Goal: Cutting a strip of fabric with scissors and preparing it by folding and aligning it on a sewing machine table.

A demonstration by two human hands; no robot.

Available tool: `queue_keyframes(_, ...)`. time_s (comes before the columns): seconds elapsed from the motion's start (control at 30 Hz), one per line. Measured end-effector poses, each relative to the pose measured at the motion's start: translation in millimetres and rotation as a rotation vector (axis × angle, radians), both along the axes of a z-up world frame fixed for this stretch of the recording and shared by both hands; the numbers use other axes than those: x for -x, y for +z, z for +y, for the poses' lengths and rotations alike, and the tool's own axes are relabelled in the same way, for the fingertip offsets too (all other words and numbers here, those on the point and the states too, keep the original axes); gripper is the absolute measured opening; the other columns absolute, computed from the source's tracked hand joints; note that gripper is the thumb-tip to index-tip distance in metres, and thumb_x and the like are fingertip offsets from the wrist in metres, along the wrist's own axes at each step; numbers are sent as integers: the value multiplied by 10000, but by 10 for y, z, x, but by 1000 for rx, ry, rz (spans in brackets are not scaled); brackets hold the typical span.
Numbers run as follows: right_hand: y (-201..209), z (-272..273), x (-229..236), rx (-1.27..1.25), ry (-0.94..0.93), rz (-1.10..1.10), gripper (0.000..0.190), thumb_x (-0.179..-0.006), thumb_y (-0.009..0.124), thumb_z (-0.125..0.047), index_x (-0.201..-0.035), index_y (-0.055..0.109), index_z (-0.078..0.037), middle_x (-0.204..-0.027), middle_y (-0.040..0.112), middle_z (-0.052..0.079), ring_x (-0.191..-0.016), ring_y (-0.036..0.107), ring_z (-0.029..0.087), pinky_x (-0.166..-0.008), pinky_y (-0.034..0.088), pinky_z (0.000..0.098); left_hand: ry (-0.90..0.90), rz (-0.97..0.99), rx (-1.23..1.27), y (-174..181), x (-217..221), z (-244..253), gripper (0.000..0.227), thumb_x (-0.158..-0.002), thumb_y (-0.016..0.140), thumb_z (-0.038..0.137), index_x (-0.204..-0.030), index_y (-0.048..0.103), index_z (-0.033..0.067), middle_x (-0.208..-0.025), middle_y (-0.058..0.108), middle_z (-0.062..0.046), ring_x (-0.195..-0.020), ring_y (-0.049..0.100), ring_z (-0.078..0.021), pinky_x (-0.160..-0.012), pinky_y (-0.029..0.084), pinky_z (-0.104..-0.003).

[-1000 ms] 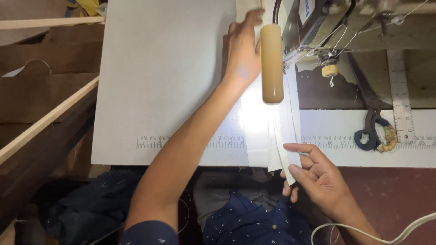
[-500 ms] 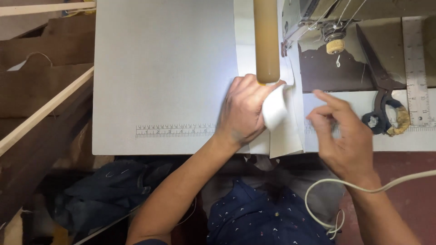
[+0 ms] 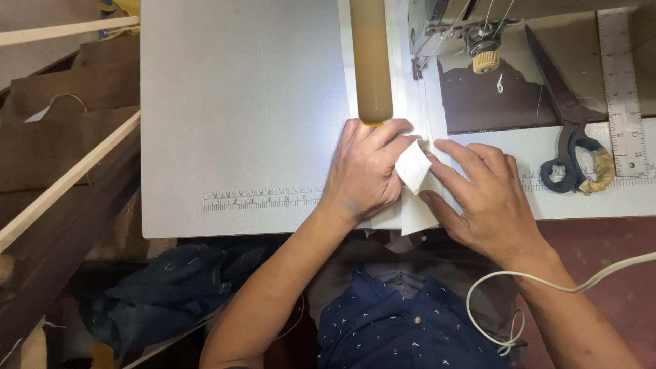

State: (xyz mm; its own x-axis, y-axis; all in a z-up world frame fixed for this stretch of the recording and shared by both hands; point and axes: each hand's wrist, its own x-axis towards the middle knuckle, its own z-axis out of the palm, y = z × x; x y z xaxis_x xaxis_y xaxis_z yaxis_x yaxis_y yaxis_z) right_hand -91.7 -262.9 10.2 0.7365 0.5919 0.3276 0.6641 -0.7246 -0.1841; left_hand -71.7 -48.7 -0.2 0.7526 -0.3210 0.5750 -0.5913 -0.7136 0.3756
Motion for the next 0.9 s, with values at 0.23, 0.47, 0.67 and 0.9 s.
queue_keyframes(0.23, -55, -13, 2, -5, -2, -74, 429, -950, 706, -325, -1319, 678, -109, -1406, 645, 64, -1147, 555, 306, -897, 431, 429, -27, 30, 0, -73, 1, 8, 493, -765, 467, 15, -1191, 710, 73, -1202, 677, -43, -764, 475, -268, -780, 357, -397)
queue_keyframes(0.47, -49, -14, 0, -15, 12, -95, 409, -961, 705, -313, -1308, 683, -97, -1404, 650, 76, -1127, 562, 310, -892, 422, 430, -41, 43, 23, -69, 0, -1, 439, -793, 492, 15, -1168, 715, 57, -1156, 670, -43, -886, 559, -298, -817, 405, -406)
queue_keyframes(0.67, -65, -11, 0, -21, 3, -106, 400, -965, 706, -313, -1304, 691, -102, -1400, 655, 67, -1112, 569, 309, -878, 428, 433, -60, 46, 36, -106, -4, 3, 463, -766, 528, 14, -1194, 704, 45, -1175, 670, -58, -928, 575, -305, -837, 424, -412)
queue_keyframes(0.9, -54, -6, -2, -26, 6, -119, 387, -965, 709, -307, -1290, 694, -97, -1400, 658, 65, -1112, 571, 302, -895, 432, 430, -72, 34, 42, -111, -13, -1, 431, -804, 528, 13, -1199, 701, 37, -1178, 672, -71, -954, 597, -314, -858, 446, -419)
